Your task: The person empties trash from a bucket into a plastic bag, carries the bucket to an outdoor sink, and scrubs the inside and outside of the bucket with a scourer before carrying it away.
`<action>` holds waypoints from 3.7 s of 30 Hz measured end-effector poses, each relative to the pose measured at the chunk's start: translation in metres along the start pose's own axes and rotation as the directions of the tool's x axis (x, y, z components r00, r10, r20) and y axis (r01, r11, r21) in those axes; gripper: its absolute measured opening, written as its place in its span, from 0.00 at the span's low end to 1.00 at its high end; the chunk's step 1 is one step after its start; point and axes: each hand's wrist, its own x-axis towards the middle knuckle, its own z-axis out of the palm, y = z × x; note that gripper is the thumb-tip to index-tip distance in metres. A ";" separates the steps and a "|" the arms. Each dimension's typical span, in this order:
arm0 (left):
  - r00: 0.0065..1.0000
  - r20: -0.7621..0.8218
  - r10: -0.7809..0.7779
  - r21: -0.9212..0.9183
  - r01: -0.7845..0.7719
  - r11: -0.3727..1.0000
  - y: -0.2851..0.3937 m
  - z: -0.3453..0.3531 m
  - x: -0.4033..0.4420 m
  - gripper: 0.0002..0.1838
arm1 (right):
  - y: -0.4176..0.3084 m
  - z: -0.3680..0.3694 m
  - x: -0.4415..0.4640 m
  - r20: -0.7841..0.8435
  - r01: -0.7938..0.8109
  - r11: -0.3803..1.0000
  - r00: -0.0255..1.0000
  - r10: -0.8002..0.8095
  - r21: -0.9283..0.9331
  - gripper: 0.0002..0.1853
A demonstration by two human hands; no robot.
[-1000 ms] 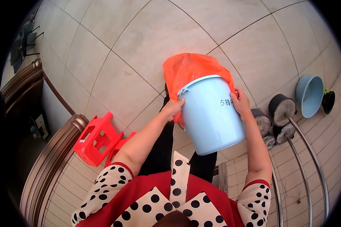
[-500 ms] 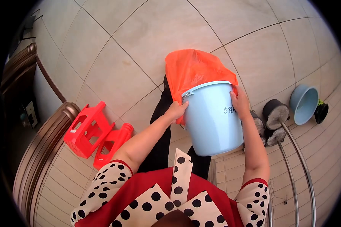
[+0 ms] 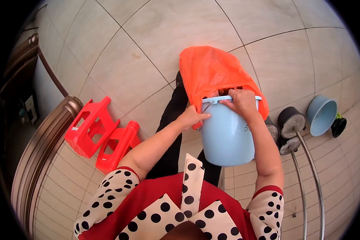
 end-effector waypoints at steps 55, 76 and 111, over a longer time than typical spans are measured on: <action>0.992 -0.124 -0.017 -0.432 -0.039 0.901 0.106 0.003 -0.066 0.10 | 0.014 -0.022 -0.242 0.181 0.162 0.945 0.977 -0.113 -0.285 0.05; 0.985 -0.170 -0.030 -0.256 -0.015 0.967 0.091 0.027 -0.047 0.11 | 0.049 0.030 -0.302 0.109 -0.151 0.958 0.977 0.182 -0.246 0.09; 0.982 -0.186 -0.028 -0.108 0.008 0.994 0.089 0.066 -0.041 0.10 | 0.067 0.075 -0.357 -0.212 -0.373 0.920 0.915 0.343 -0.118 0.04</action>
